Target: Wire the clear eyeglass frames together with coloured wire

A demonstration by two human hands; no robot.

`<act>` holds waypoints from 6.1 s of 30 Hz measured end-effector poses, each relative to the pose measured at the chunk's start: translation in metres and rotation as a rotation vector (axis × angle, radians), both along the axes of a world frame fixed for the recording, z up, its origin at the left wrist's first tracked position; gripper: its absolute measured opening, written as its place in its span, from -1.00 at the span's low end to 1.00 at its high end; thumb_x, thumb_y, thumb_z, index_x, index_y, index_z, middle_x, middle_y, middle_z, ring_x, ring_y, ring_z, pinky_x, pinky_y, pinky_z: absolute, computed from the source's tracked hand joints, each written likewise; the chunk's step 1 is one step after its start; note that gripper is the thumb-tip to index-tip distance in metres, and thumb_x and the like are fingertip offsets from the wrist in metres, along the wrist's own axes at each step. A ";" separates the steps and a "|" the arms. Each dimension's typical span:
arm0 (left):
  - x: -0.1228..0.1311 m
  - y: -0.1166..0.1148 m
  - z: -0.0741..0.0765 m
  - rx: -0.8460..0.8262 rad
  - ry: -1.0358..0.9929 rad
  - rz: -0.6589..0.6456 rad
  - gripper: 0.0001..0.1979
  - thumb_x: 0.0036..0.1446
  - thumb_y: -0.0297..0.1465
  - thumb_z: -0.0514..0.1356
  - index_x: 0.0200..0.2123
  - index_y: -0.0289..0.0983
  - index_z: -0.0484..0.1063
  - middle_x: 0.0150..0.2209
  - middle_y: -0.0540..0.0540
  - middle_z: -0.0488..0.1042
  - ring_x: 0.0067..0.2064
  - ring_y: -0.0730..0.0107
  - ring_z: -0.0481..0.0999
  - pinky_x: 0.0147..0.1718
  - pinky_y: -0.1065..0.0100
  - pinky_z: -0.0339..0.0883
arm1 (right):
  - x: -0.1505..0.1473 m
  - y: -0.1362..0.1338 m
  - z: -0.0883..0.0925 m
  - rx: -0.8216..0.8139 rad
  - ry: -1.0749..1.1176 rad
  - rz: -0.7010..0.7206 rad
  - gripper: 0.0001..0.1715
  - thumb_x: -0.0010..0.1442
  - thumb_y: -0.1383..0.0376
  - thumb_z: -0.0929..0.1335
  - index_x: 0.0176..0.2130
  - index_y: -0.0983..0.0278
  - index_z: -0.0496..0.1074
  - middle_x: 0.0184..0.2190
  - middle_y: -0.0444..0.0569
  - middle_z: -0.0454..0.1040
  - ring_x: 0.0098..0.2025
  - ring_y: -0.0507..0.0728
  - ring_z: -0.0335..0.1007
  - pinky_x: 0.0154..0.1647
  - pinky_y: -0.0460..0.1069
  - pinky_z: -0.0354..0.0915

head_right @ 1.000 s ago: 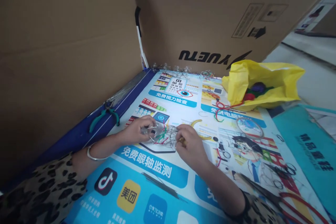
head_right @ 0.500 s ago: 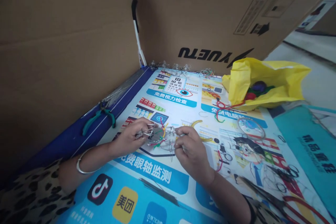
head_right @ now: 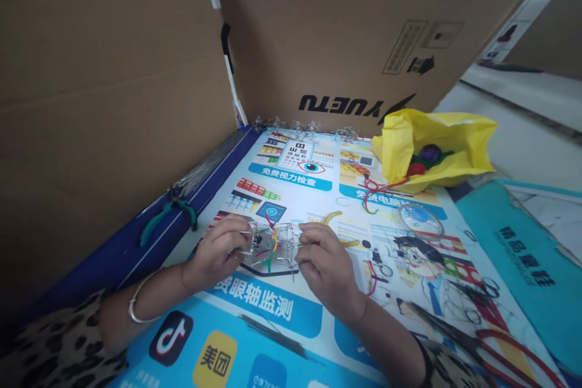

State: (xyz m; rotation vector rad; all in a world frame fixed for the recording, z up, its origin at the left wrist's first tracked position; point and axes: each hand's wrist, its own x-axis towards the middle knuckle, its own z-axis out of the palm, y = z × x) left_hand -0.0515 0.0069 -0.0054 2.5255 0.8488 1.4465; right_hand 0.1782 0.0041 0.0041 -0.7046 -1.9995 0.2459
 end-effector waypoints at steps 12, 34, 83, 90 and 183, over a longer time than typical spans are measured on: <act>-0.001 -0.008 0.003 -0.030 0.014 0.024 -0.75 -0.04 -0.69 0.02 -0.36 -0.25 0.26 -0.24 -0.11 0.38 -0.18 0.40 0.41 -0.22 0.35 0.38 | -0.004 -0.011 0.004 -0.166 0.066 -0.042 -0.76 0.04 0.55 0.27 -0.44 0.21 0.35 -0.31 -0.04 0.27 -0.21 0.11 0.38 -0.25 0.02 0.36; 0.006 -0.022 0.031 -0.278 -0.088 0.054 -0.83 0.01 -0.64 0.07 -0.45 -0.25 0.24 -0.33 -0.05 0.37 -0.24 0.42 0.40 -0.27 0.35 0.31 | -0.010 -0.007 -0.004 -1.227 0.732 0.310 -0.65 0.23 0.08 0.15 -0.08 0.16 0.30 -0.10 0.05 0.37 -0.05 0.20 0.33 -0.16 0.12 0.33; 0.009 -0.007 0.005 -0.471 -0.114 0.151 -0.86 0.01 -0.61 0.11 -0.50 -0.28 0.27 -0.37 -0.02 0.37 -0.28 0.46 0.37 -0.28 0.40 0.25 | -0.008 -0.007 0.001 -1.187 0.494 0.279 -0.16 -0.17 0.32 0.50 0.04 0.02 0.14 0.07 -0.03 0.10 -0.10 0.11 0.20 -0.33 -0.04 0.28; 0.009 -0.004 0.002 -0.558 -0.176 0.120 -0.86 0.00 -0.60 0.11 -0.53 -0.29 0.26 -0.39 -0.03 0.34 -0.29 0.44 0.37 -0.28 0.39 0.24 | -0.009 -0.005 -0.001 -1.172 0.550 0.221 -0.46 -0.06 0.35 0.43 -0.08 0.14 0.25 -0.19 -0.06 0.29 -0.22 0.06 0.25 -0.38 -0.07 0.24; 0.004 -0.011 0.005 -1.163 -0.548 -0.273 -0.70 -0.18 -0.51 0.32 -0.37 -0.29 0.26 -0.46 0.07 0.31 -0.45 0.60 0.32 -0.48 0.51 0.26 | -0.003 0.002 -0.008 -1.284 0.693 0.285 -0.74 -0.03 0.34 0.43 -0.30 0.19 0.32 -0.43 -0.14 0.39 -0.46 -0.01 0.32 -0.62 -0.16 0.12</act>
